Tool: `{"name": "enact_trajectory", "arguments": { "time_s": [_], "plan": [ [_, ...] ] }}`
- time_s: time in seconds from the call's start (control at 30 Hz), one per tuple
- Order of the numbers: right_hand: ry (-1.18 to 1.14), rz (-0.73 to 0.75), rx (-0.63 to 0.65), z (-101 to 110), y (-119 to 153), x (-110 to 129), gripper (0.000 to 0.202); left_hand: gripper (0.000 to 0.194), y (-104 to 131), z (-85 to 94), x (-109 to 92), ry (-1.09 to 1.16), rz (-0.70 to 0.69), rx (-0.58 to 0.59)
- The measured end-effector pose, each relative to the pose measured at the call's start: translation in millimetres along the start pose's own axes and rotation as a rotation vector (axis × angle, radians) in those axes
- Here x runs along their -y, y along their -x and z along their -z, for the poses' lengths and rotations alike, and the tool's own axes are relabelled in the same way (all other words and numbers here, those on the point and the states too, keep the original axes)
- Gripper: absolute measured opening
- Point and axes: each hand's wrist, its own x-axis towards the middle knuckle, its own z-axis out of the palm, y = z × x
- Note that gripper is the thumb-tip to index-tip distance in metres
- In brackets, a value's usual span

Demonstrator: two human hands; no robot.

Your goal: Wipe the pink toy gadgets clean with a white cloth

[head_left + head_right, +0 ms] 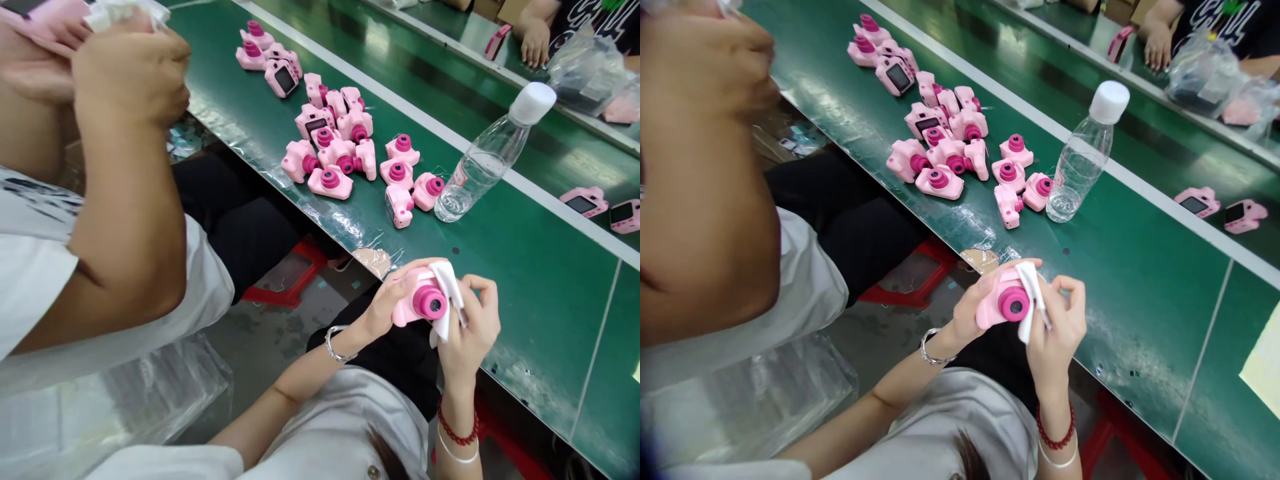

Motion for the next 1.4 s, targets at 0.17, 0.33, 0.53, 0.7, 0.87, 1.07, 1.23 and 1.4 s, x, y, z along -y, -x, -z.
{"name": "enact_trajectory", "arguments": {
  "time_s": [0.17, 0.33, 0.53, 0.7, 0.87, 1.07, 1.23, 1.4],
  "plan": [
    [-0.202, -0.157, -0.025, 14, 25, -19, 0.018, 0.083, -8, 0.3, -5, 0.098, 0.139, 0.037],
    [-0.457, -0.711, -0.252, 24, 29, -35, 0.007, 0.085, -13, -2.5, -2, 0.073, 0.099, 0.101],
    [-0.137, -0.174, -0.107, 19, 35, -3, 0.030, 0.078, -9, -6.8, 11, -0.141, -0.073, -0.030],
    [0.289, 0.455, 0.094, 2, 27, 8, 0.051, 0.076, -13, -4.5, 14, -0.211, -0.136, -0.116],
    [0.213, 0.496, 0.157, 17, 30, -1, 0.059, 0.078, -17, -1.3, 16, -0.188, -0.211, -0.151],
    [0.095, 0.413, 0.141, 16, 33, 6, 0.060, 0.086, -7, -7.0, 13, -0.348, -0.298, -0.081],
    [0.130, 0.447, 0.156, 6, 31, 11, 0.062, 0.083, -15, -10.2, 4, -0.016, -0.182, -0.164],
    [-0.121, 0.317, 0.101, 8, 43, -13, 0.047, 0.084, -27, -10.6, -21, 0.448, 0.263, -0.137]
  ]
}}
